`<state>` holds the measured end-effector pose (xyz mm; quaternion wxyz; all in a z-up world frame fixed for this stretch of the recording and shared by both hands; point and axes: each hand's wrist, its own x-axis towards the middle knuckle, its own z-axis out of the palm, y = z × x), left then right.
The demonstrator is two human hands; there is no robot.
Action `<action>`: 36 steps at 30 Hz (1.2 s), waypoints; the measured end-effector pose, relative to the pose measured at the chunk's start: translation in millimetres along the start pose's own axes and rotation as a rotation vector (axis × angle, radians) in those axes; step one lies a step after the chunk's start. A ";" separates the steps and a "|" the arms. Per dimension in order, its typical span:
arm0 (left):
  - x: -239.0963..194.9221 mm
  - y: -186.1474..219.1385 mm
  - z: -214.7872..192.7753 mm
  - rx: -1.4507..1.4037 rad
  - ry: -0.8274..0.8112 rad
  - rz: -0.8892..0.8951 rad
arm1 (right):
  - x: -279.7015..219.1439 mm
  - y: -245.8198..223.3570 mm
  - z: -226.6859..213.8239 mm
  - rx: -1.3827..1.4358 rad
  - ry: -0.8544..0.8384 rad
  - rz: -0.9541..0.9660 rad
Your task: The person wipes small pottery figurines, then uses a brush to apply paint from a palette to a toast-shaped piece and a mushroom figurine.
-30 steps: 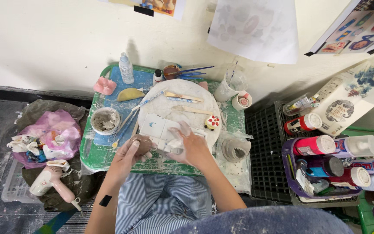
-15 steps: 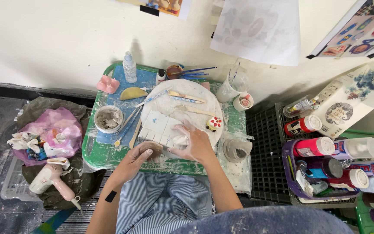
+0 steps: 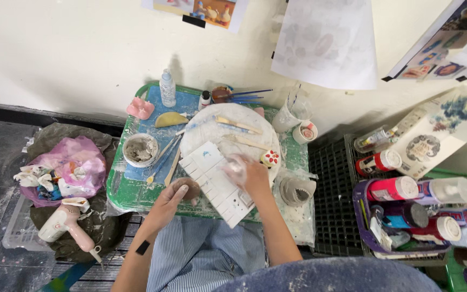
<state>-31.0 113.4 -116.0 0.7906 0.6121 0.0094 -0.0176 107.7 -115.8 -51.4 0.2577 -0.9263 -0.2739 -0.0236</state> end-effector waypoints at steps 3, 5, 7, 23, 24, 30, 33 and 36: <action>4.9 -11.5 5.6 -0.075 0.082 0.010 | -0.8 -20.9 0.3 -0.121 -0.039 0.013; 9.2 -16.2 0.9 -0.099 0.068 0.006 | 3.5 -37.3 -6.6 -0.156 -0.113 0.074; 5.5 -23.5 -2.4 -0.127 0.060 0.002 | -0.3 -53.3 -13.2 -0.159 -0.157 0.112; -11.0 5.8 -17.4 0.464 0.246 -0.162 | -24.9 -53.8 -39.9 -0.046 -0.304 -0.044; -13.4 10.0 -15.4 0.679 0.254 -0.214 | -25.8 -53.3 -44.1 -0.031 -0.313 -0.042; -13.3 21.6 11.2 1.039 0.246 0.205 | -24.7 -43.3 -69.3 0.120 -0.233 -0.001; -8.4 31.8 10.3 0.831 0.290 0.143 | -31.1 -36.3 -72.4 0.201 -0.195 0.059; 0.8 40.5 12.7 0.935 0.345 0.317 | -44.7 -25.3 -71.9 0.297 -0.112 0.042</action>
